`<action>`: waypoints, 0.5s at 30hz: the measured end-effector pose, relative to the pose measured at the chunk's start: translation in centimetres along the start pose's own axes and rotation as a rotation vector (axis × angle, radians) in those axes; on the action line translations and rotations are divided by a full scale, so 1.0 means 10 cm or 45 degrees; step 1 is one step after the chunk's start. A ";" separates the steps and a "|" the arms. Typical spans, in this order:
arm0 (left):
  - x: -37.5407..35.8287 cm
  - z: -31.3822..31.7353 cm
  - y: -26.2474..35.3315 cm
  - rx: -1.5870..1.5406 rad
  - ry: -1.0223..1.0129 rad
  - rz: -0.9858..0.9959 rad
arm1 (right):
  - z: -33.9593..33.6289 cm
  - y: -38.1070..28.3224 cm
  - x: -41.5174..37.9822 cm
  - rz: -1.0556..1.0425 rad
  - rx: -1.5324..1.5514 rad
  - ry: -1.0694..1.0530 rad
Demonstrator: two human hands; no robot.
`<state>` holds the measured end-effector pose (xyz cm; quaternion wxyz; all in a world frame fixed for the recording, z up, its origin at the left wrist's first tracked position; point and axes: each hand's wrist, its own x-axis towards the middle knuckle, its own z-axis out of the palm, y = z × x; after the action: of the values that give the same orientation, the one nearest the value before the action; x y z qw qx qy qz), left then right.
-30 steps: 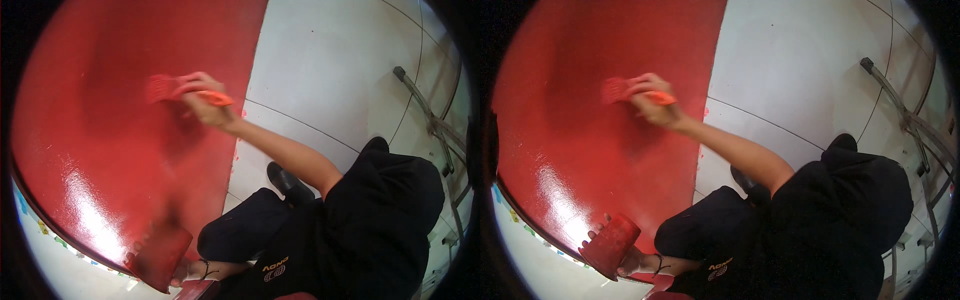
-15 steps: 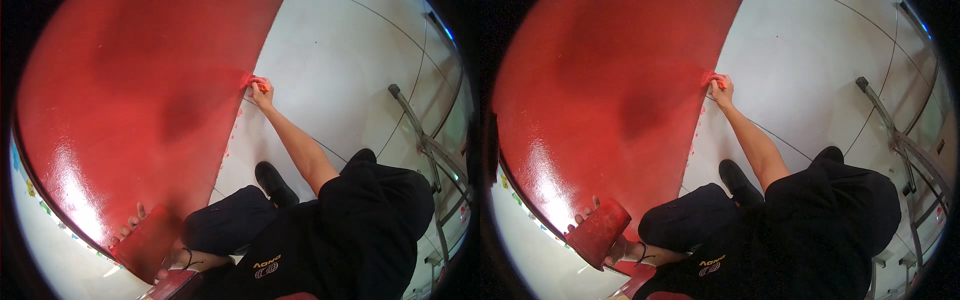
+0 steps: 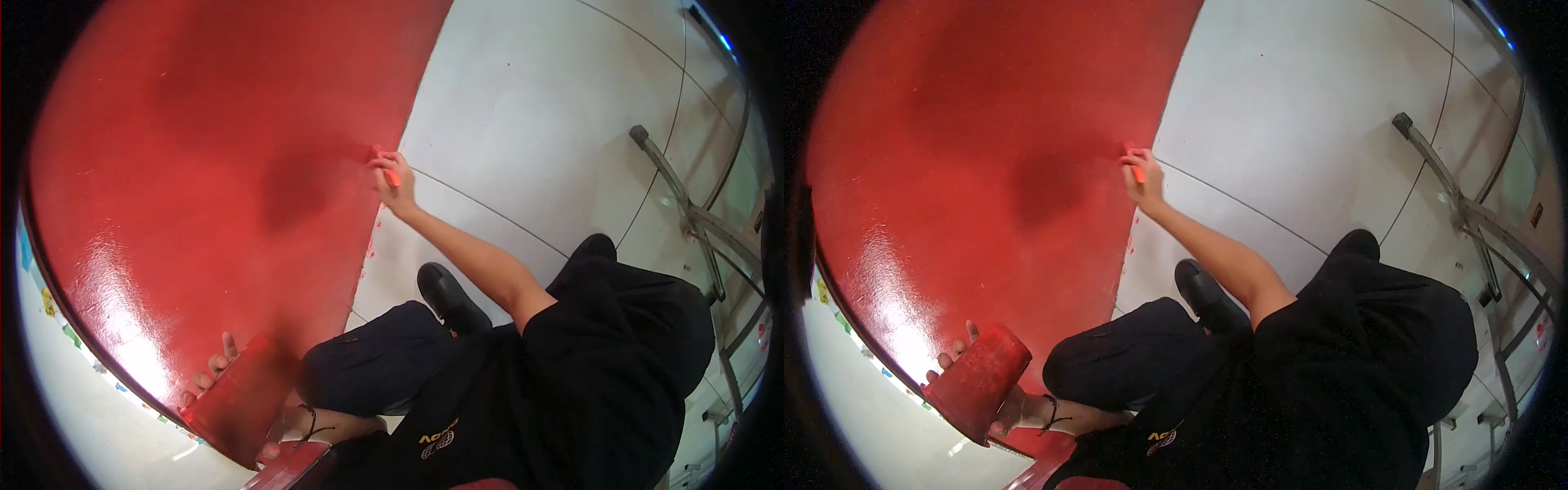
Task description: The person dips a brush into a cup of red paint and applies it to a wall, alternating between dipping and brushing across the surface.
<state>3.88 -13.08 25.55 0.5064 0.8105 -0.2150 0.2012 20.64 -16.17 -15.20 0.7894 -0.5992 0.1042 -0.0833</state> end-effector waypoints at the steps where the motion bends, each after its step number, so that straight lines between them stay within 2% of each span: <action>1: -0.04 -0.01 0.02 -0.003 -0.005 -0.022 | 0.03 -0.18 -0.03 0.022 -0.008 0.003; 3: -0.11 -0.04 0.06 0.058 0.165 -0.048 | 0.05 -0.50 -0.05 0.047 0.180 -0.043; 4: -0.16 -0.08 0.09 0.045 0.148 -0.072 | 0.05 -0.63 -0.08 0.069 0.168 -0.024; 6: -0.23 -0.14 0.12 0.144 0.275 -0.099 | 0.00 -0.78 -0.12 0.123 0.525 -0.171; 7: -0.23 -0.19 0.10 0.119 0.225 -0.100 | -0.01 -0.76 -0.13 0.088 0.554 -0.186; 8: -0.24 -0.20 0.07 0.107 0.210 -0.108 | -0.02 -0.68 -0.14 0.093 0.548 -0.167; 10: -0.23 -0.13 0.04 0.268 0.340 -0.190 | 0.00 -0.56 -0.17 -0.132 0.325 -0.260; 15: -0.11 0.01 0.01 0.388 0.307 -0.183 | 0.08 -0.53 -0.27 -0.050 0.379 -0.191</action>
<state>2.96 -13.03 25.01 0.4132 0.8610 -0.0615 0.2903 18.25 -16.14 -9.67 0.8732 -0.4823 0.0196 -0.0681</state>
